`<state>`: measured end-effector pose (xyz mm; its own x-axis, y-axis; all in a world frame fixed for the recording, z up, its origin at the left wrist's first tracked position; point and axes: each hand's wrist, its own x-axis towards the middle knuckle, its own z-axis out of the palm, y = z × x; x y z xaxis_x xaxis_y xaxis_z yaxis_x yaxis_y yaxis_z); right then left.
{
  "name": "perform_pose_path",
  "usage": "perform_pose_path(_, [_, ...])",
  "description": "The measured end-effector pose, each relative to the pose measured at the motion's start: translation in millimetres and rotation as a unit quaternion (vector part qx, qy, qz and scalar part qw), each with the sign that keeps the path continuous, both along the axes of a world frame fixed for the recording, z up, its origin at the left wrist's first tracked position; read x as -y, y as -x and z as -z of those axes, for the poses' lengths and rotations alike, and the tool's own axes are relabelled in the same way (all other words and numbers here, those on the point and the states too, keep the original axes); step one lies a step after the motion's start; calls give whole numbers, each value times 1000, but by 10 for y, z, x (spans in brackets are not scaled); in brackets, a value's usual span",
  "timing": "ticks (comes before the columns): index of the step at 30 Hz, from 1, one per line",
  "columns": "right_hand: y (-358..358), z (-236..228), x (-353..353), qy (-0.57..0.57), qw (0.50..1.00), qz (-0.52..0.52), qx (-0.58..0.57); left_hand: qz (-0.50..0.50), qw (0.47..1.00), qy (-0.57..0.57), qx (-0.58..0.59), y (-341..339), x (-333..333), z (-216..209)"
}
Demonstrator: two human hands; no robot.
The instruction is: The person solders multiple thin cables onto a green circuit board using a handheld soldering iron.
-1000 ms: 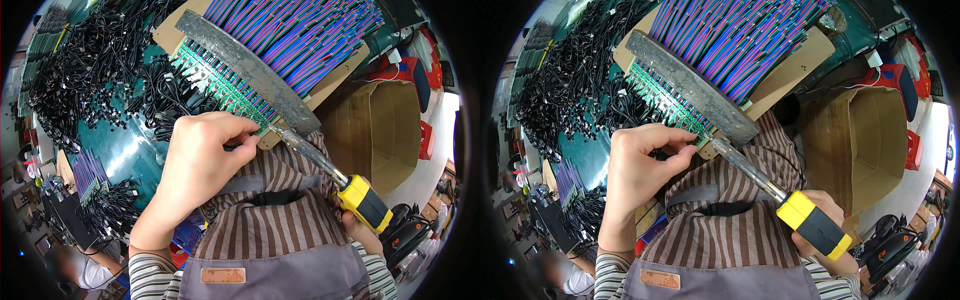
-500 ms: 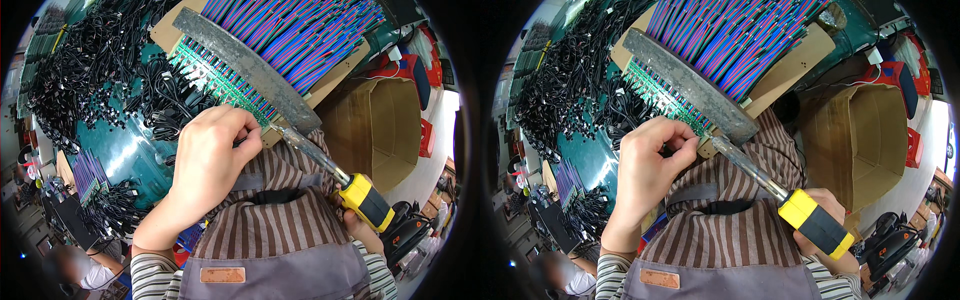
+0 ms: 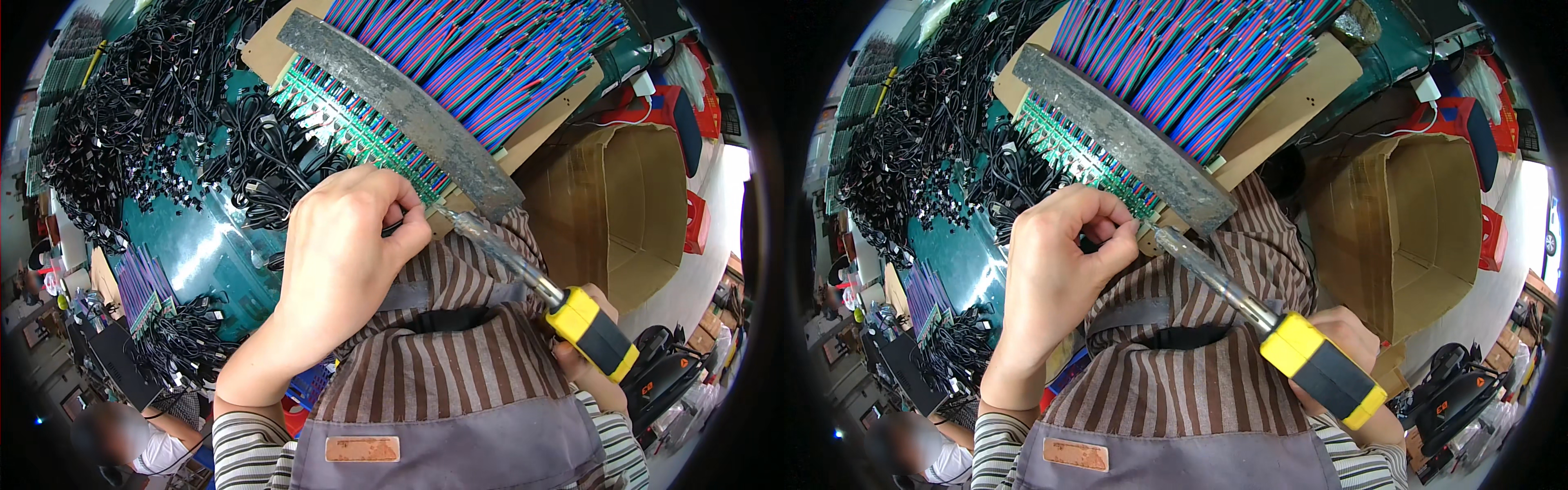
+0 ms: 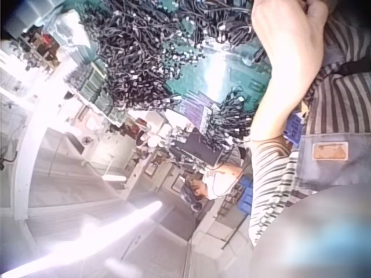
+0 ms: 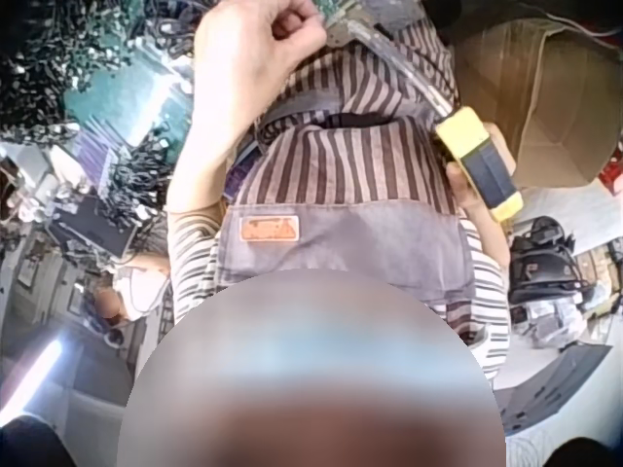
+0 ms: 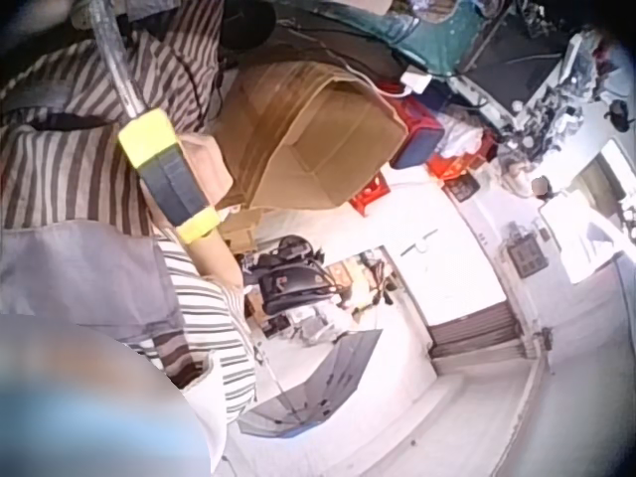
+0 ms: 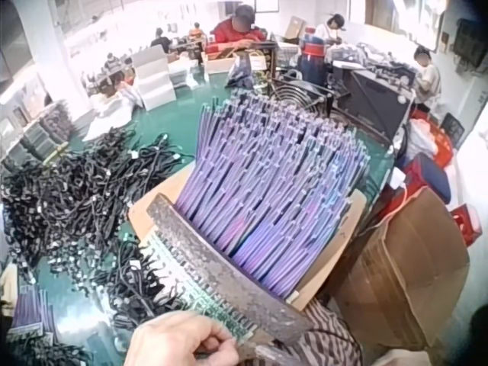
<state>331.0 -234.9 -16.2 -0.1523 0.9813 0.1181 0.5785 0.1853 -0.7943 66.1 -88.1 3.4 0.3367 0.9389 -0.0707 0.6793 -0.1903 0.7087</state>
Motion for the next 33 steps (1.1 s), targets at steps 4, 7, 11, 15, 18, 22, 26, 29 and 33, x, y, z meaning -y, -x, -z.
perform_pose_path(4, [-98, 303, 350, 61, 951, 102, -286, 3, 1000, 0, 10, 2, 11, 2])
perform_pose_path(7, [51, 321, 303, 23, 942, 98, -320, 7, 1000, -9, 7, 1, 0, 12])
perform_pose_path(11, [68, 275, 155, 13, 943, 85, -322, 6, 1000, -17, 1, 8, 12, 42])
perform_pose_path(15, [145, 148, 1, 63, 912, 130, -383, 8, 999, -34, 4, -3, 18, 55])
perform_pose_path(18, [126, 76, -203, 13, 934, 167, -316, 4, 999, -45, 4, 33, 20, 45])
perform_pose_path(22, [-29, -119, -545, -76, 911, 124, -385, 64, 996, -48, 34, 129, 30, -17])
perform_pose_path(26, [34, -352, -973, -195, 923, 86, -321, 114, 986, -89, 85, 440, -31, -239])
perform_pose_path(29, [137, -446, -1132, -178, 973, 102, -107, 5, 989, -146, -16, 936, -247, -217])
perform_pose_path(33, [510, -349, -1286, -110, 982, 97, -118, 30, 990, -122, -68, 1329, -512, 115])
